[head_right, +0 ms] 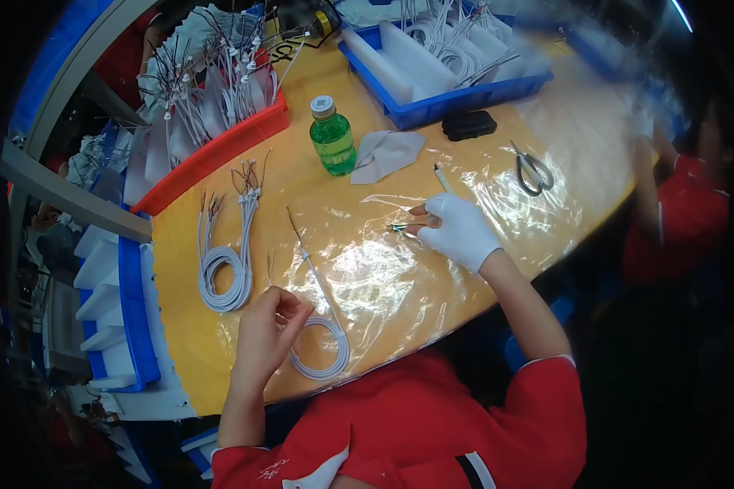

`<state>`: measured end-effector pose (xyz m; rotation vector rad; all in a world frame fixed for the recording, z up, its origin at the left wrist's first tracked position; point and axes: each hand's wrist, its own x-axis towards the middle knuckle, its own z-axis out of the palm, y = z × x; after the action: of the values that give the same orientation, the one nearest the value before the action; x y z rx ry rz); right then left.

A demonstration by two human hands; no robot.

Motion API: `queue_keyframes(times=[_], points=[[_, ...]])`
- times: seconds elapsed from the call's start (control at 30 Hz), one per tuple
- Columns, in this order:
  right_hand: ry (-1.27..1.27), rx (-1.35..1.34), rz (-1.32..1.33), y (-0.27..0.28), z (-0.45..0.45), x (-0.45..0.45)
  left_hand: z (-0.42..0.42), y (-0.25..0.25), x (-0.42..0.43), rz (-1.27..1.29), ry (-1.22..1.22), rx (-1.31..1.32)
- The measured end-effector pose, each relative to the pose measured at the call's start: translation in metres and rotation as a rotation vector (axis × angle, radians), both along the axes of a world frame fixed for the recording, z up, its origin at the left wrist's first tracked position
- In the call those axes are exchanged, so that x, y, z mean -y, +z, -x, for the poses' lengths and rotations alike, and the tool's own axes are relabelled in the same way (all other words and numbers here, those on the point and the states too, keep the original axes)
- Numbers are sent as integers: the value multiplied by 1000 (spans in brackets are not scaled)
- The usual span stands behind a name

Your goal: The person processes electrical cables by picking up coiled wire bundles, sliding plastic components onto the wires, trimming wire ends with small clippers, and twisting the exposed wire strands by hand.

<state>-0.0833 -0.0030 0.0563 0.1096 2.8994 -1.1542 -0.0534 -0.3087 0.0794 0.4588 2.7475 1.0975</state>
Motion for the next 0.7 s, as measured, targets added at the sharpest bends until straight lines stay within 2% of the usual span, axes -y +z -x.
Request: queue_keyframes(times=[0.03, 0.1, 0.17, 0.23, 0.27, 0.3, 0.33, 0.37, 0.4, 0.47, 0.53, 0.57, 0.6, 0.63, 0.7], points=[[7, -1, -6, 2, -1, 6, 11, -8, -6, 19, 39, -78], [117, -127, -312, 4, -4, 16, 30, -23, -16, 72, 96, -146], [93, -123, -332, 2, -5, 21, 44, -35, -25, 100, 124, -146], [71, -129, -358, 2, -4, 24, 57, -44, -30, 97, 141, -32], [8, -270, -264, 2, -5, 24, 60, -45, -31, 94, 155, -37], [-55, -404, -161, 0, -6, 25, 62, -47, -30, -74, 148, 44], [-46, -403, -153, -5, -7, 26, 63, -49, -28, -239, 139, 128], [-27, -321, -228, -10, -7, 26, 64, -53, -25, -355, 128, 199], [-10, -239, -304, -12, -7, 28, 64, -53, -24, -348, 137, 198], [-5, -213, -305, -7, -8, 33, 65, -54, -23, -593, 139, 448], [-61, -191, -144, 1, -17, 49, 63, -56, -27, -607, 129, 463], [-63, -187, -144, 3, -20, 58, 61, -55, -29, -715, 145, 517], [-87, -135, -38, 5, -21, 67, 60, -53, -30, -825, 160, 572], [-108, -87, 66, 6, -22, 74, 59, -49, -29, -827, 157, 575], [-64, -160, 105, 2, -24, 84, 58, -40, -26, -934, 142, 727]])
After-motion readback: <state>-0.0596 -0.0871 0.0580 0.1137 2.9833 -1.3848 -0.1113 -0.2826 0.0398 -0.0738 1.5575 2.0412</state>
